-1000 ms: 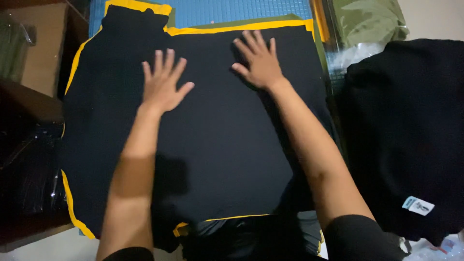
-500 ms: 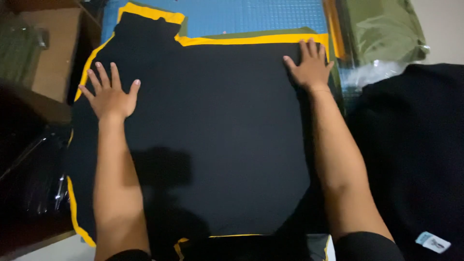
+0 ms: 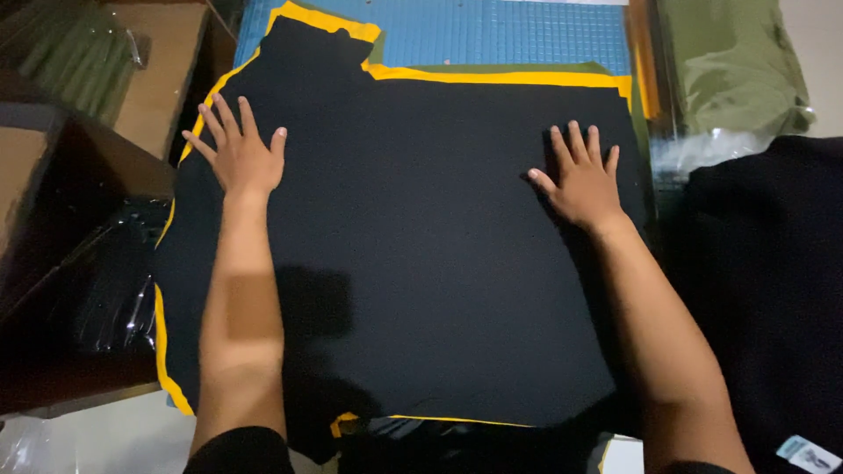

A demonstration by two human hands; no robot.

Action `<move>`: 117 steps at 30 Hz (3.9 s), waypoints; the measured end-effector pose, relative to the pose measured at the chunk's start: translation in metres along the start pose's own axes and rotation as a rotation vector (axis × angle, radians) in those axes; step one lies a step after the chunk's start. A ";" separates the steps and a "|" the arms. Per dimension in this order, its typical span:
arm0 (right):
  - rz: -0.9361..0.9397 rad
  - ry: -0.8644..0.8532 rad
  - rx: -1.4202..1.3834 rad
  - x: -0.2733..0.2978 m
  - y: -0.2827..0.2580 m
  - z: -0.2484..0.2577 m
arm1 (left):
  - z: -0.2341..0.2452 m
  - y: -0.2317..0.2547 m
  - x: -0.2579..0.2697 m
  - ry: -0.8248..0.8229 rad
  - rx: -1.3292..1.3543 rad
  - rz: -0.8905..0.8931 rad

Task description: The person repeatedly picks up black shirts from a pile, lays them flat on a table, and folds them by hand. The folded shirts are placed back on the table. The process is repeated multiple times throughout the clip.

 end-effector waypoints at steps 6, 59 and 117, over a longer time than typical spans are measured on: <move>-0.014 0.111 0.063 0.062 0.015 0.010 | 0.002 0.099 0.051 0.089 0.011 -0.591; 0.243 0.762 -1.044 0.219 -0.048 0.105 | -0.019 0.308 0.187 -0.817 1.275 -0.809; -0.089 0.562 -0.238 0.018 0.025 0.014 | -0.020 0.052 0.080 0.236 0.112 -0.627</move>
Point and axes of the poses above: each hand's wrist, its own x-axis away from the middle knuckle, its own z-axis out of the back of the hand, y = z × x, the point moved 5 cm from there along -x, towards the middle knuckle, and after that the axes turned 2 degrees about y, right-handed, at the moved point
